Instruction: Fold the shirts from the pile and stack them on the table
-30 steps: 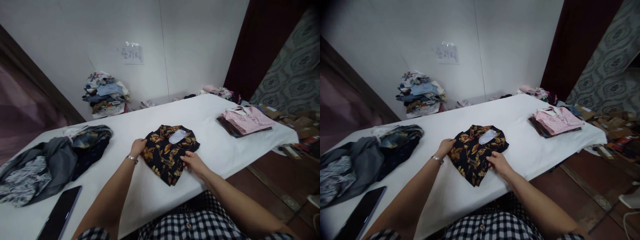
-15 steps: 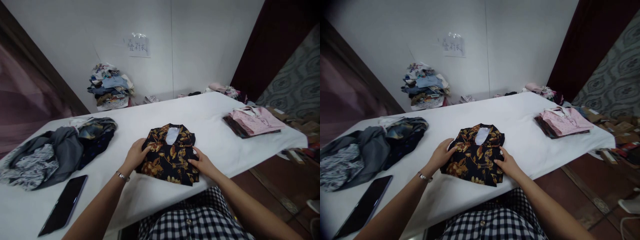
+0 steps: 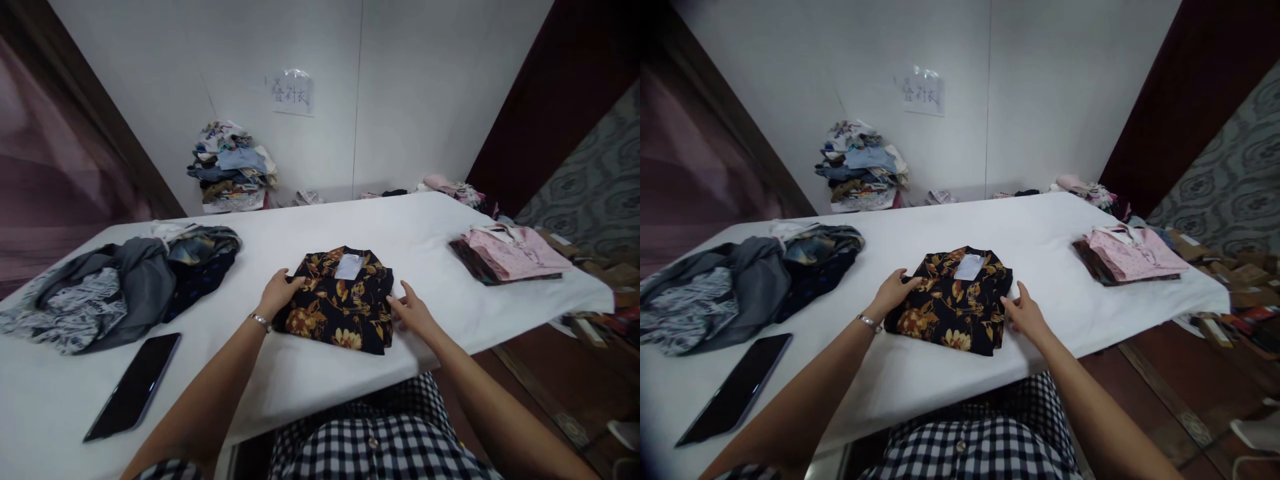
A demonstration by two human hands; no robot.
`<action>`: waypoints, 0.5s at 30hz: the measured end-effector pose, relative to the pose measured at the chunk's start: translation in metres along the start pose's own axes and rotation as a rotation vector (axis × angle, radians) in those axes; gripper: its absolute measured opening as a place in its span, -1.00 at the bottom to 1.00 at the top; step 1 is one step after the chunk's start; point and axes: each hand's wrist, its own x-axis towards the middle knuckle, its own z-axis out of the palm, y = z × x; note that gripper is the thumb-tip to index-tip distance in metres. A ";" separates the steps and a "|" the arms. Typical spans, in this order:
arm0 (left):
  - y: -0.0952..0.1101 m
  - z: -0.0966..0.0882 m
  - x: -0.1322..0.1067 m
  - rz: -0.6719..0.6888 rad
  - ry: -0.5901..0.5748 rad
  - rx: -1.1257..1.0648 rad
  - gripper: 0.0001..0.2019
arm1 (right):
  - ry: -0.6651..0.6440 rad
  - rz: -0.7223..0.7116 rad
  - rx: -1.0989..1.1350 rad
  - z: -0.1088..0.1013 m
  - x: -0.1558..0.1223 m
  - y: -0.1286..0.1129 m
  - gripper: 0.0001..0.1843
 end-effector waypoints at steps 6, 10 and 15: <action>0.027 0.006 0.002 -0.099 -0.378 -0.496 -0.46 | -0.011 -0.077 0.020 0.014 0.001 -0.014 0.07; 0.045 0.006 0.005 -0.063 -0.425 -0.583 -0.46 | -0.002 -0.182 0.107 0.029 0.003 -0.005 0.03; 0.042 -0.010 0.008 -0.153 -0.268 -0.439 -0.32 | 0.001 -0.053 0.208 0.022 0.005 0.005 0.12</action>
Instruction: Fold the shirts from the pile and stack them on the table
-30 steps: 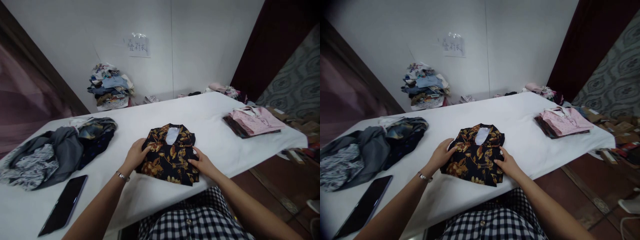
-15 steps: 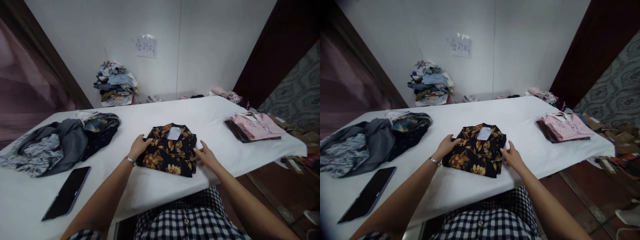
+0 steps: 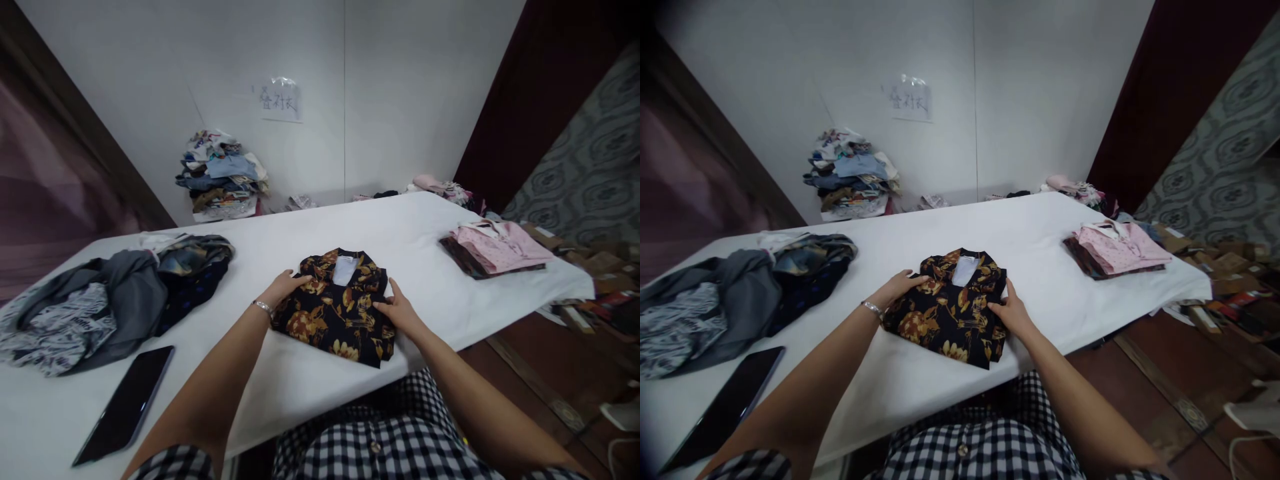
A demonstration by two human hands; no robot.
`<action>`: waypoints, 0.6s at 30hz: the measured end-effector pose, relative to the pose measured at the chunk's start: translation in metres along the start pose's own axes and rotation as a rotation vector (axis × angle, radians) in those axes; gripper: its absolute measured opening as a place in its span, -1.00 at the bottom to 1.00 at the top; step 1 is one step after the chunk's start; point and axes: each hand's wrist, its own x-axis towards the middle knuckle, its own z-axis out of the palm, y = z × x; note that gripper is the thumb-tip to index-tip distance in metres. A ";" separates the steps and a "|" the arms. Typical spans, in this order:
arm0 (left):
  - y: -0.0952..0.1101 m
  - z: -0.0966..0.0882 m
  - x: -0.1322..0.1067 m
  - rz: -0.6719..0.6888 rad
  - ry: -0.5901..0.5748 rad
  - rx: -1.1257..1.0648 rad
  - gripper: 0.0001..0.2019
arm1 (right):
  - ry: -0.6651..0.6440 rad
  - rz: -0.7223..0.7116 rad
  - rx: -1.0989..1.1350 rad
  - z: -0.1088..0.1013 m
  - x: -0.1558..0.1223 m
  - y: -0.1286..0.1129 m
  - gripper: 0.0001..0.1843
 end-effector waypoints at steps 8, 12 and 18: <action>0.005 0.015 0.002 -0.125 -0.297 -0.326 -0.66 | -0.119 -0.052 0.344 0.018 0.026 -0.023 0.09; 0.035 0.002 0.011 0.163 -0.250 -0.532 -0.55 | -0.053 -0.171 0.336 0.012 0.055 -0.063 0.09; 0.098 -0.042 0.019 0.657 0.073 -0.581 -0.33 | -0.049 -0.613 0.277 -0.016 0.097 -0.149 0.11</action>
